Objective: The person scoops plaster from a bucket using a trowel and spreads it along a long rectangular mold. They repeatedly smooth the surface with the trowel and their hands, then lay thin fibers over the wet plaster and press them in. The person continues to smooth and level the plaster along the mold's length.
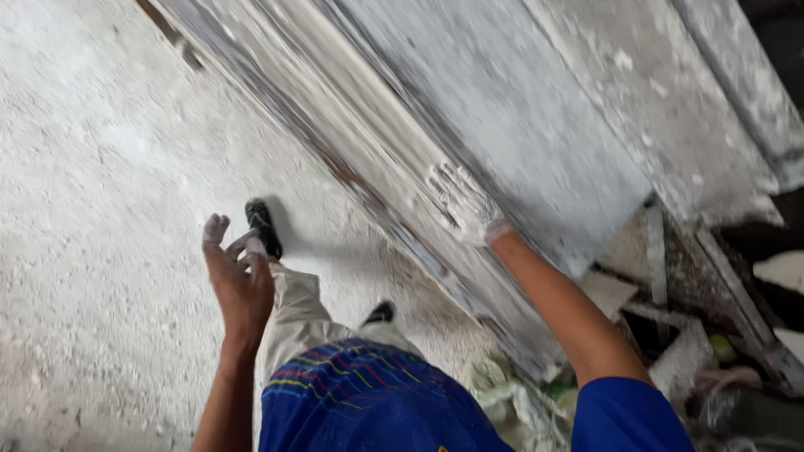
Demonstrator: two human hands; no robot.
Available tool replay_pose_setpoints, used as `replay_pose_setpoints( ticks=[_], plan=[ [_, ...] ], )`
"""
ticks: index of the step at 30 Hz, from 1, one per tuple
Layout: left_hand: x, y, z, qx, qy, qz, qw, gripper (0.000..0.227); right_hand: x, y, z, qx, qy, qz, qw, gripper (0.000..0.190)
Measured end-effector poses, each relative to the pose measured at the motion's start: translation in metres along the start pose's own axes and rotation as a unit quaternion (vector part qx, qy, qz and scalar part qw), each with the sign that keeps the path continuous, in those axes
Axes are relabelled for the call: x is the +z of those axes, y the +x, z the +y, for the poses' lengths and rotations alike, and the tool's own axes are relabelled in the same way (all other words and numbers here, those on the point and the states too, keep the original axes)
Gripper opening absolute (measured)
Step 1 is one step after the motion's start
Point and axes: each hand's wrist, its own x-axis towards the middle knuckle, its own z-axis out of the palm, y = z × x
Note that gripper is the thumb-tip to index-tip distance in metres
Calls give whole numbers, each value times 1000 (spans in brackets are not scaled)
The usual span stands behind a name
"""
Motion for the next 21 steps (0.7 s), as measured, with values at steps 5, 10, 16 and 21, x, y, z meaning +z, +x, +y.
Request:
replay_pose_setpoints(
  ticks=[5, 10, 16, 21],
  plan=[
    [41, -89, 48, -53, 12, -54, 997, 62, 18, -113, 6, -7, 8, 7, 1000, 55],
    [55, -132, 68, -36, 31, -74, 996, 59, 36, -214, 11, 11, 19, -1, 1000, 49],
    [77, -167, 74, -44, 34, -98, 994, 64, 42, -303, 13, 29, 24, -18, 999, 43],
    [90, -185, 78, -29, 36, -108, 993, 63, 39, -353, 13, 41, 37, -21, 998, 39]
  ],
)
